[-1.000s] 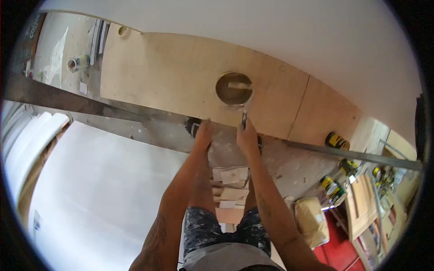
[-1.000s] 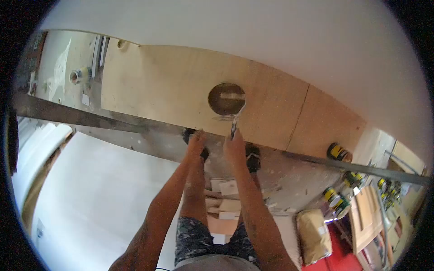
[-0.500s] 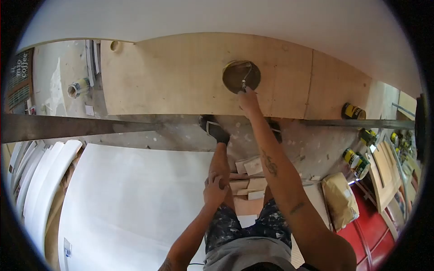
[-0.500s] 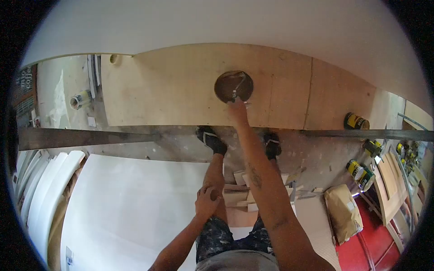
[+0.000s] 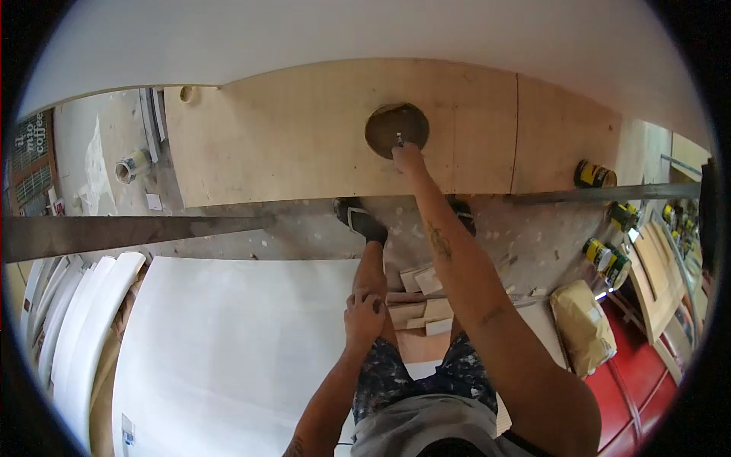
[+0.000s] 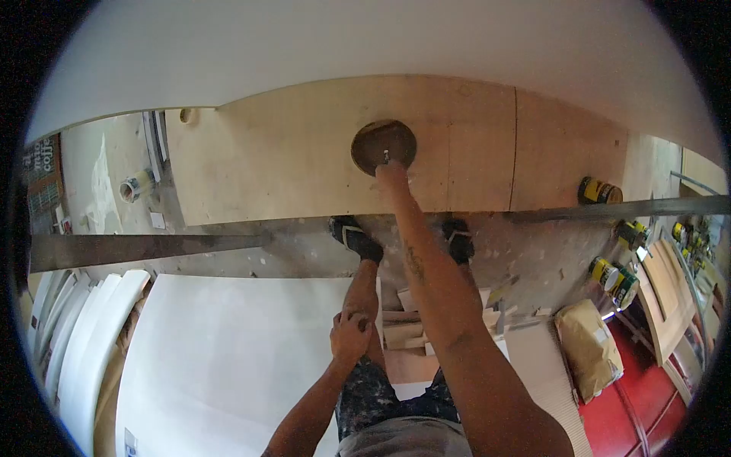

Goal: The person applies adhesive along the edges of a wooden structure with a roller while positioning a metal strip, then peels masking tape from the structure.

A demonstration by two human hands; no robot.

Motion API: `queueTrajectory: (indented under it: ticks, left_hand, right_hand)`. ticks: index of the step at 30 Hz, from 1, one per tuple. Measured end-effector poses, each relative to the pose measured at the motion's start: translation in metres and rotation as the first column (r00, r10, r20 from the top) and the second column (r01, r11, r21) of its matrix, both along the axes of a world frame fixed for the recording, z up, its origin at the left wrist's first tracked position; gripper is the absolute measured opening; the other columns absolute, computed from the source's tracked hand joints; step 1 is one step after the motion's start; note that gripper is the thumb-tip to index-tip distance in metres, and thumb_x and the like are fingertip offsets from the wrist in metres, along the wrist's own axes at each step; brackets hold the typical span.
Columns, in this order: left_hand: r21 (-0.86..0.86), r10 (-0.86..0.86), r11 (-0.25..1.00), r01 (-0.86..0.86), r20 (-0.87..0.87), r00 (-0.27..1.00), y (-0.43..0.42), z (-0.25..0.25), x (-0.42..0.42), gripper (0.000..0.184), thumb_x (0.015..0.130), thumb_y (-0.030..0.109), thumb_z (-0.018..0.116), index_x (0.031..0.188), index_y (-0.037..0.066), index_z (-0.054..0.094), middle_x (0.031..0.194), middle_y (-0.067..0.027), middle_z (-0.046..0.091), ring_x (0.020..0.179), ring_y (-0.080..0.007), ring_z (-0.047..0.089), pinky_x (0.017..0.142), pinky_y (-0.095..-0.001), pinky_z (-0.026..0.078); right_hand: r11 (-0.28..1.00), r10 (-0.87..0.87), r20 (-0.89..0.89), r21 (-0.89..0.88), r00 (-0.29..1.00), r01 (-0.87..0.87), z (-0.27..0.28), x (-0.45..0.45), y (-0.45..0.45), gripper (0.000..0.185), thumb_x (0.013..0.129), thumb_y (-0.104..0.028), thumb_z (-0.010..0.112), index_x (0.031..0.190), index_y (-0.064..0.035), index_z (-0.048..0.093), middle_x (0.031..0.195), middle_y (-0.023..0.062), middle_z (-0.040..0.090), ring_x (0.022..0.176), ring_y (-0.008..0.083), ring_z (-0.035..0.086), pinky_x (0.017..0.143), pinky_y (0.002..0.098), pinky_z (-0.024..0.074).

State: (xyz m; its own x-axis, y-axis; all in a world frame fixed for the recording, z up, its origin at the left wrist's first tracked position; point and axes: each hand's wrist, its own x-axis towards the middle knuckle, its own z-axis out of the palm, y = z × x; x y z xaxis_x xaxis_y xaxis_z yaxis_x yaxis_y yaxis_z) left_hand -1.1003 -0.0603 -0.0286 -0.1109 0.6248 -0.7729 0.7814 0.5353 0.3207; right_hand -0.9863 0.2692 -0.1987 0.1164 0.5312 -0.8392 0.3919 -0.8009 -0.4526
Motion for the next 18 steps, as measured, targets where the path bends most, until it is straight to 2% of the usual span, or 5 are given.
queueTrajectory:
  ticks: [4, 6, 9, 12, 18]
  left_hand:
    - [-0.035, -0.027, 0.999, 0.026, -0.03, 0.999, 0.008, 0.003, 0.001, 0.022, 0.087, 0.026, 0.064, 0.102, 0.011, 0.07, 0.13, -0.0117, 0.054, 0.124, -0.0385, 0.048, 0.091, -0.0523, 0.051]
    - [-0.01, -0.009, 1.0, 0.009, -0.005, 1.0, 0.011, 0.004, 0.002, 0.022, 0.087, 0.027, 0.063, 0.101, 0.011, 0.07, 0.127, -0.0125, 0.056, 0.123, -0.0386, 0.048, 0.091, -0.0524, 0.05]
    - [-0.031, -0.035, 0.999, 0.034, -0.047, 0.998, 0.011, 0.0, 0.005, 0.022, 0.088, 0.028, 0.063, 0.101, 0.011, 0.07, 0.125, -0.0115, 0.057, 0.122, -0.0382, 0.049, 0.092, -0.0529, 0.049]
    - [-0.035, -0.008, 0.999, 0.007, -0.036, 0.999, 0.008, -0.002, 0.004, 0.023, 0.088, 0.029, 0.063, 0.1, 0.011, 0.07, 0.124, -0.0101, 0.058, 0.121, -0.0378, 0.049, 0.092, -0.053, 0.049]
    - [-0.02, -0.024, 1.0, 0.024, -0.026, 0.999, 0.003, -0.003, 0.009, 0.022, 0.087, 0.029, 0.063, 0.097, 0.011, 0.071, 0.121, -0.0096, 0.06, 0.12, -0.0368, 0.05, 0.091, -0.0528, 0.049]
  right_hand:
    - [0.999, -0.041, -0.03, -0.031, 0.999, 0.04, 0.006, 0.004, -0.023, 0.036, 0.094, -0.019, 0.051, 0.118, 0.0071, 0.055, 0.09, 0.021, 0.061, 0.074, 0.03, 0.062, 0.062, 0.0435, 0.0487]
    - [0.945, 0.126, 0.167, 0.28, 0.978, -0.17, 0.012, 0.008, -0.049, 0.038, 0.094, -0.022, 0.051, 0.118, 0.0073, 0.056, 0.096, 0.0234, 0.063, 0.082, 0.0355, 0.063, 0.072, 0.0471, 0.0486]
    - [0.906, 0.017, 0.201, 0.411, 0.979, -0.1, -0.015, -0.003, -0.05, 0.039, 0.094, -0.022, 0.05, 0.118, 0.0078, 0.056, 0.093, 0.0237, 0.065, 0.083, 0.0389, 0.062, 0.077, 0.047, 0.0476]
    - [0.942, 0.199, 0.208, 0.23, 0.958, -0.246, -0.042, 0.004, -0.026, 0.042, 0.094, -0.023, 0.051, 0.122, 0.0075, 0.054, 0.087, 0.02, 0.064, 0.081, 0.0333, 0.063, 0.072, 0.0445, 0.048]
    - [0.963, 0.05, 0.091, 0.261, 0.995, -0.073, 0.02, 0.011, -0.059, 0.036, 0.092, -0.022, 0.053, 0.115, 0.0056, 0.056, 0.084, 0.0165, 0.061, 0.078, 0.0242, 0.062, 0.068, 0.0386, 0.0474]
